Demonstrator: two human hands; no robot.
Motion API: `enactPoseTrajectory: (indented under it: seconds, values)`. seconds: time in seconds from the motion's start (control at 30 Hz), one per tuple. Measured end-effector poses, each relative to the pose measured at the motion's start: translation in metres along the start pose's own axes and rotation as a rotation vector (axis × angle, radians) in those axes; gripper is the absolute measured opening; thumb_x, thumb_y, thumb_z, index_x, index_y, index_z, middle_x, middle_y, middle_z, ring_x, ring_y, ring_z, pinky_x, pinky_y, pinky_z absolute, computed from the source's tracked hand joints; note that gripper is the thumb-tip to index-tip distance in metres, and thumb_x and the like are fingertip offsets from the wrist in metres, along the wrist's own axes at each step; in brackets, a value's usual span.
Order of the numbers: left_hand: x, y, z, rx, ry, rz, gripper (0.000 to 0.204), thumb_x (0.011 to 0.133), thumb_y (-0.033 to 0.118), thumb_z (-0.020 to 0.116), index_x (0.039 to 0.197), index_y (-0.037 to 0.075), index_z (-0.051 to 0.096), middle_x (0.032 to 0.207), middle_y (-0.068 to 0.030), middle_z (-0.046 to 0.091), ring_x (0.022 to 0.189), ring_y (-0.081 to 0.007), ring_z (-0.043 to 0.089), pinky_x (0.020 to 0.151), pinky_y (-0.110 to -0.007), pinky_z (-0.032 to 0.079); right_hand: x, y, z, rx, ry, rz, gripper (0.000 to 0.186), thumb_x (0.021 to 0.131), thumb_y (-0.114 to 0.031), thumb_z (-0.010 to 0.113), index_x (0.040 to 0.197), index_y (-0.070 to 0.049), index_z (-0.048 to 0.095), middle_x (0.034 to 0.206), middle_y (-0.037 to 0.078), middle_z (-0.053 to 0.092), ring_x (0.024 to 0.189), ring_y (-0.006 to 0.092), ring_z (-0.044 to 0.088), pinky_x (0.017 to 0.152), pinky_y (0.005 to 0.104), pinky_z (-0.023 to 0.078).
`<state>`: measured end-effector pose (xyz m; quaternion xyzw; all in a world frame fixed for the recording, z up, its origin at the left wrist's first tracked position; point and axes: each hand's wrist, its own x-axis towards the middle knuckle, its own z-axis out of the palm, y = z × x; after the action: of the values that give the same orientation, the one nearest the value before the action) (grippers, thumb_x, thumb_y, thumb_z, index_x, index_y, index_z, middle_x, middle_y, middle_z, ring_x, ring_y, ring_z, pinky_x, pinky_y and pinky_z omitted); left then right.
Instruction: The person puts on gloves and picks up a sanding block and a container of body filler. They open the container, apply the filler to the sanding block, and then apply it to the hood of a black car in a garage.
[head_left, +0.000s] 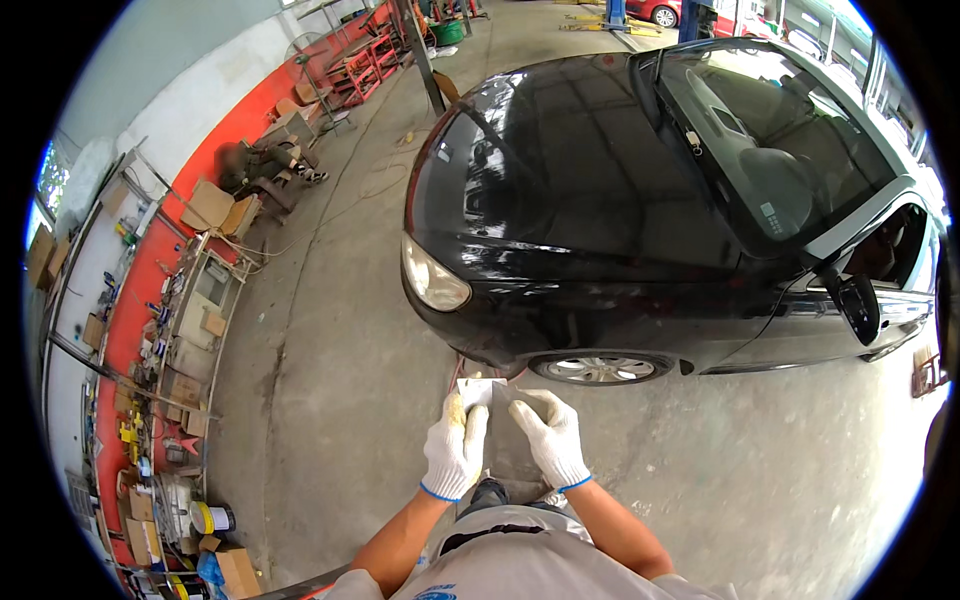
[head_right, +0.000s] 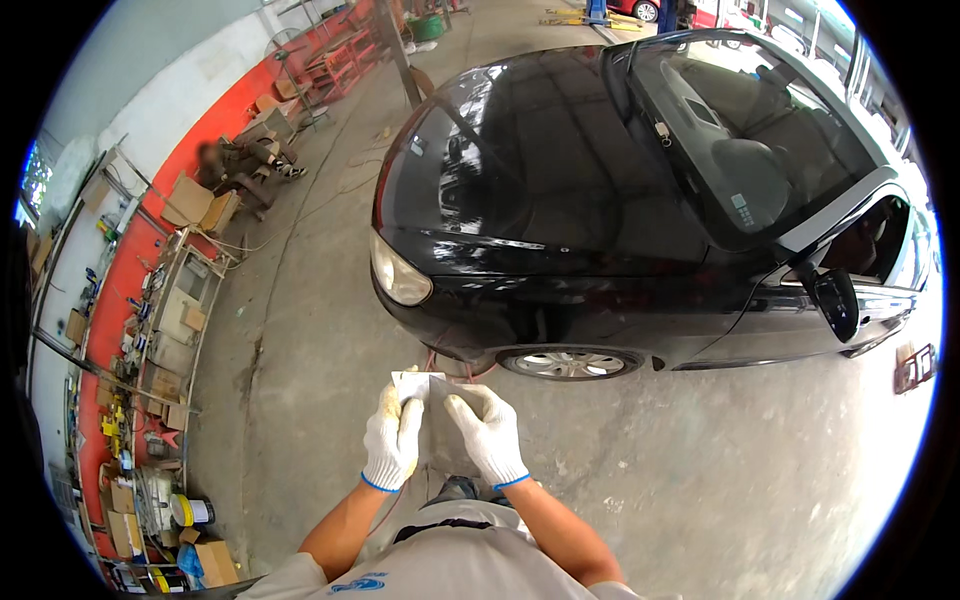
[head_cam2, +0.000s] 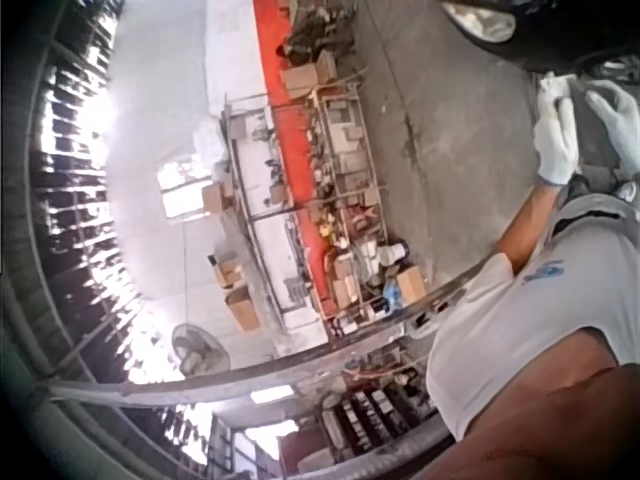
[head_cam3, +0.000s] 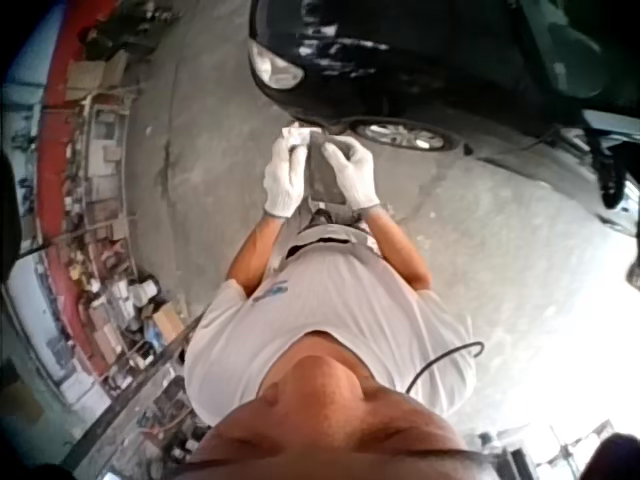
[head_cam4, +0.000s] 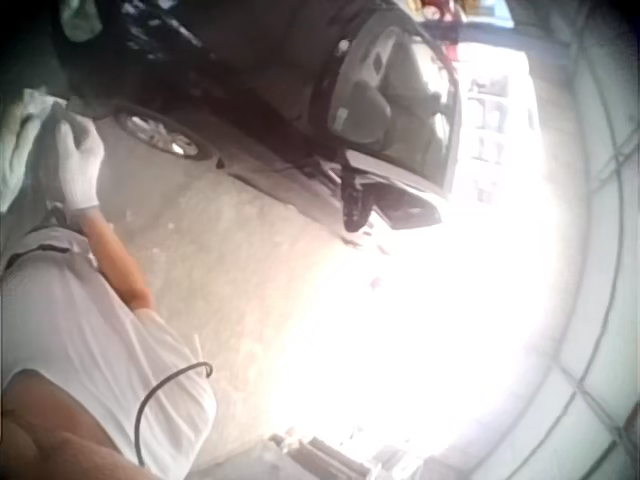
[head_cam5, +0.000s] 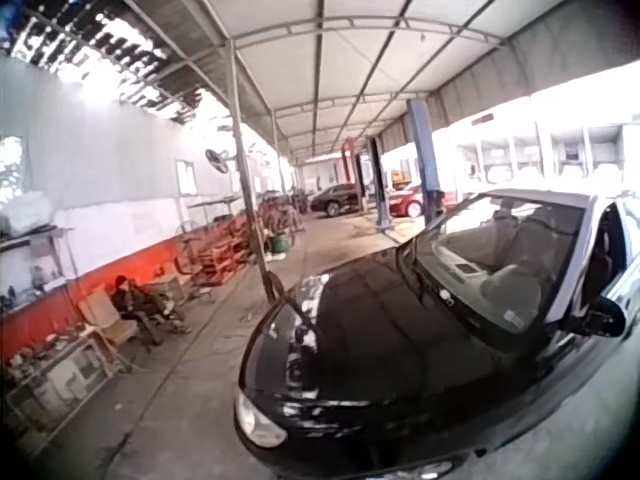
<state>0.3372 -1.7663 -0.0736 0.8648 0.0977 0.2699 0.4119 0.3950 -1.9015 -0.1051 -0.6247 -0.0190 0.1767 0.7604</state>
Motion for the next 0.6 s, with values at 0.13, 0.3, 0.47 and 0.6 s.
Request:
enactPoseTrajectory:
  seconds: [0.13,0.3,0.47,0.6]
  values:
    - [0.011,-0.006,-0.023,0.067,-0.037,0.036,0.028,0.096,0.012,0.062,0.123,0.004,0.063,0.095,-0.0186,0.073,0.082,-0.0357,0.072,0.068,-0.04,0.057,-0.006,-0.025,0.037,-0.092,0.072,-0.086,0.028,0.092,-0.013,0.07,0.113,0.005,0.069,0.098,0.011,0.075,0.09,0.0117,0.067,0.082,0.0271,0.053]
    - [0.029,-0.001,-0.042,0.008,-0.071,0.021,0.025,0.093,0.009,0.065,0.116,0.0,0.067,0.094,-0.0204,0.073,0.083,-0.034,0.073,0.072,-0.037,0.056,-0.009,-0.036,0.057,-0.321,0.14,-0.234,0.027,0.091,-0.014,0.07,0.11,0.004,0.07,0.094,0.018,0.075,0.088,0.0168,0.073,0.079,0.0303,0.055]
    - [0.038,-0.017,-0.055,-0.039,-0.148,0.053,0.024,0.091,0.007,0.065,0.113,-0.002,0.067,0.088,-0.0214,0.072,0.079,-0.0336,0.073,0.069,-0.035,0.055,-0.008,-0.047,0.075,-0.356,0.146,-0.265,0.025,0.091,-0.014,0.07,0.109,0.003,0.071,0.094,0.02,0.074,0.088,0.0221,0.074,0.079,0.0311,0.056]
    - [0.052,-0.025,-0.072,-0.069,-0.263,0.122,0.022,0.09,0.007,0.067,0.109,-0.001,0.067,0.08,-0.0214,0.069,0.069,-0.0366,0.07,0.059,-0.039,0.054,-0.007,-0.055,0.085,-0.441,0.124,-0.307,0.023,0.09,-0.012,0.069,0.109,0.001,0.071,0.095,0.022,0.073,0.087,0.0301,0.074,0.076,0.0331,0.056]
